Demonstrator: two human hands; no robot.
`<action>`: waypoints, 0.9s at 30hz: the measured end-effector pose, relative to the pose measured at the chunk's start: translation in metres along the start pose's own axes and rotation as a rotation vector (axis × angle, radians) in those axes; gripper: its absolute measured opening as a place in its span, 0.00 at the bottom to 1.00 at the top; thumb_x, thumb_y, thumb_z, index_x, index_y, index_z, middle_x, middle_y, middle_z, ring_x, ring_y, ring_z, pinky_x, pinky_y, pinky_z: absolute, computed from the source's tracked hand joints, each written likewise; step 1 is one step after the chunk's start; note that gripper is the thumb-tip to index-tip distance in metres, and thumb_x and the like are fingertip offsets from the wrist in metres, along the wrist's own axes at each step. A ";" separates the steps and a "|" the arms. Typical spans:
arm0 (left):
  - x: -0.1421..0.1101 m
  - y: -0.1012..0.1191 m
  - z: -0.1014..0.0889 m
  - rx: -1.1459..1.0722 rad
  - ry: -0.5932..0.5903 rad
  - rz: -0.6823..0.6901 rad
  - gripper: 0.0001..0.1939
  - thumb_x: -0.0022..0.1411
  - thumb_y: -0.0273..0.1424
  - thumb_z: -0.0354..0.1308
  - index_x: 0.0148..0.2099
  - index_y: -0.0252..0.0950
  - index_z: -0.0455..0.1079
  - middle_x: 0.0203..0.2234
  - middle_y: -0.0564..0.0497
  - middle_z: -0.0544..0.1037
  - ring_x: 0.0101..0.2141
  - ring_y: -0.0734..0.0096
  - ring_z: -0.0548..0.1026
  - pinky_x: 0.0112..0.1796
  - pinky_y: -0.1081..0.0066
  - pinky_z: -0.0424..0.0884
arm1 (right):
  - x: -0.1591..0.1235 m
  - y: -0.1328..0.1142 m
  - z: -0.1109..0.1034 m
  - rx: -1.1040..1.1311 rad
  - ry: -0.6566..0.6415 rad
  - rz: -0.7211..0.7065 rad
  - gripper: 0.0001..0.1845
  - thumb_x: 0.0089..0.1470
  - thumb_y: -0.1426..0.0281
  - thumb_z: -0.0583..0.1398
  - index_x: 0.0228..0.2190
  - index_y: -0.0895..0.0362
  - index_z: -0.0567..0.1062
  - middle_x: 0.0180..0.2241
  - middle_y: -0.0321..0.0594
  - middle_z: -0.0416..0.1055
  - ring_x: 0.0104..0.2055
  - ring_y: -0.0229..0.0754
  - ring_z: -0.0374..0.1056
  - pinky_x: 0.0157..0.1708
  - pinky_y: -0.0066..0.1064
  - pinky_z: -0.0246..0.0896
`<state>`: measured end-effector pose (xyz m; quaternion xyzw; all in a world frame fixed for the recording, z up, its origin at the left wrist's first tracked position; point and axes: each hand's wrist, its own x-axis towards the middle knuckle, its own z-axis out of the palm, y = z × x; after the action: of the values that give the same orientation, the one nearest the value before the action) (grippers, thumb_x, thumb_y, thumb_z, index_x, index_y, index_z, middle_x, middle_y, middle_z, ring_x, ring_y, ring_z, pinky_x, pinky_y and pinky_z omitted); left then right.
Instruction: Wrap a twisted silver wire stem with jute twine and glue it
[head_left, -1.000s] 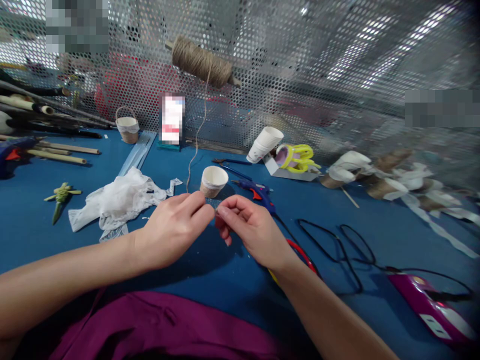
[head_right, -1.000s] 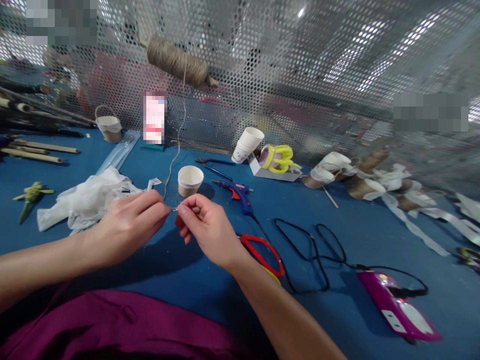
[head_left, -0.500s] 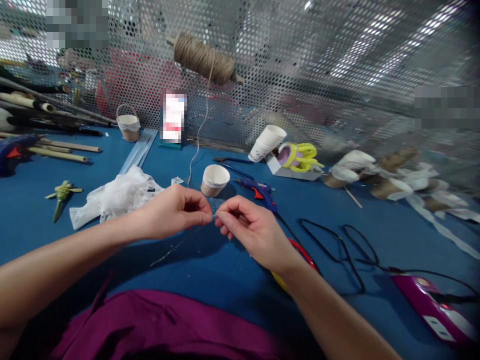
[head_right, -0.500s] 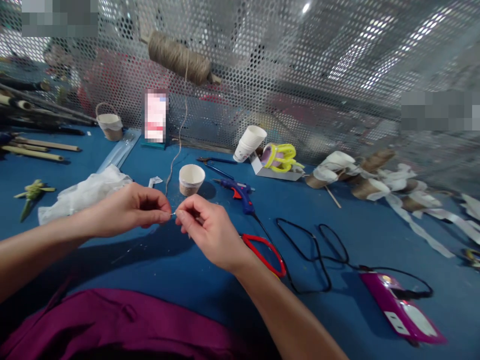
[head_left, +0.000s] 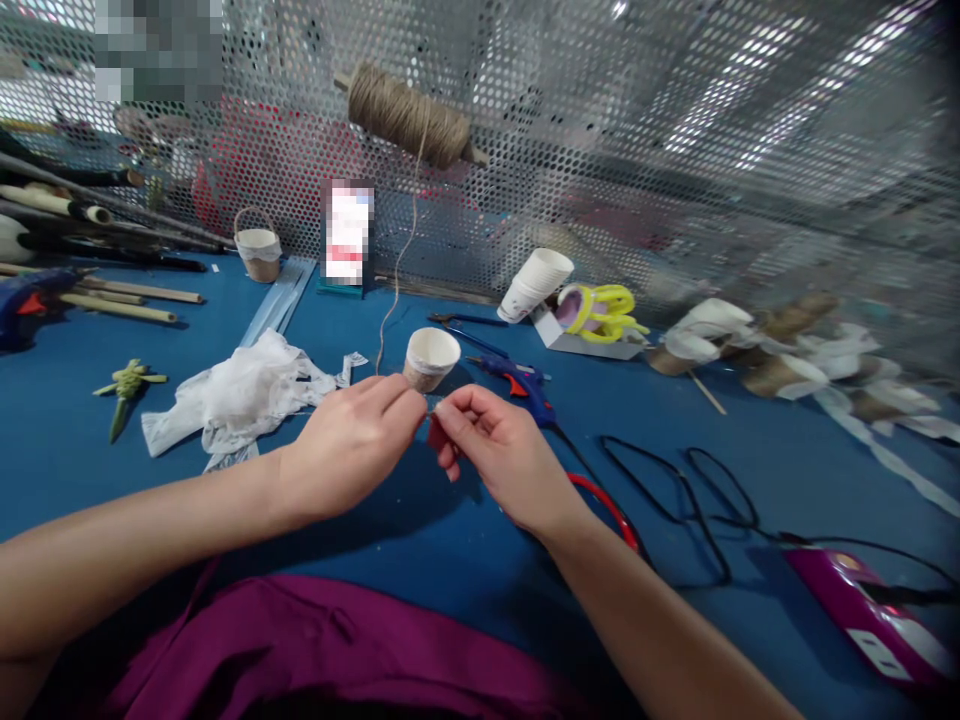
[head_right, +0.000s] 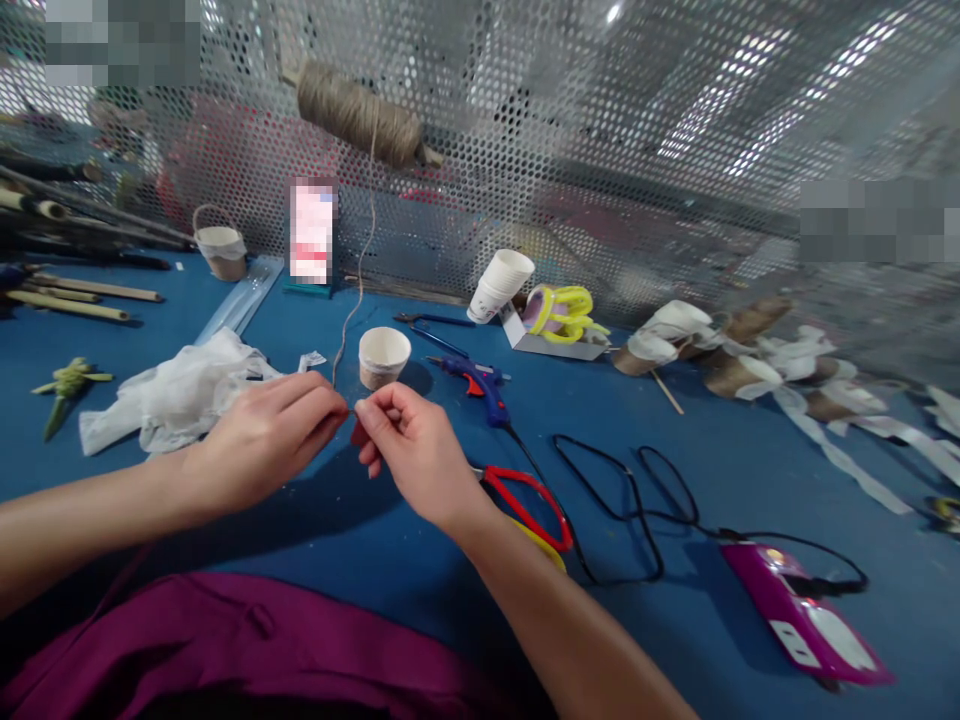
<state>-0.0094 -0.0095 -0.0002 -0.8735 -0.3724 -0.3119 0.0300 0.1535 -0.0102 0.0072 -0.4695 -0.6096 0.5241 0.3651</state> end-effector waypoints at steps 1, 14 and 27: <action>-0.001 0.001 0.000 0.107 0.022 0.067 0.12 0.60 0.21 0.45 0.27 0.31 0.66 0.23 0.48 0.70 0.25 0.70 0.68 0.25 0.71 0.65 | 0.000 0.001 0.001 0.026 0.001 0.019 0.11 0.52 0.63 0.57 0.24 0.57 0.65 0.19 0.31 0.64 0.18 0.30 0.60 0.14 0.21 0.57; 0.001 -0.004 0.005 0.211 -0.088 0.059 0.11 0.61 0.22 0.45 0.31 0.32 0.67 0.26 0.48 0.70 0.27 0.70 0.69 0.27 0.71 0.69 | 0.005 0.005 -0.001 -0.026 0.073 0.061 0.14 0.50 0.63 0.57 0.19 0.58 0.66 0.15 0.29 0.62 0.13 0.27 0.54 0.10 0.19 0.47; 0.000 0.001 0.010 0.239 -0.056 0.086 0.11 0.58 0.19 0.46 0.32 0.29 0.70 0.27 0.43 0.74 0.28 0.64 0.73 0.28 0.65 0.72 | 0.010 0.016 0.011 0.161 0.219 0.035 0.11 0.49 0.64 0.59 0.22 0.59 0.68 0.16 0.30 0.63 0.14 0.29 0.57 0.11 0.22 0.54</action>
<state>-0.0036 -0.0074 -0.0081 -0.8873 -0.3701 -0.2391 0.1367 0.1434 -0.0034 -0.0106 -0.5036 -0.5139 0.5230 0.4569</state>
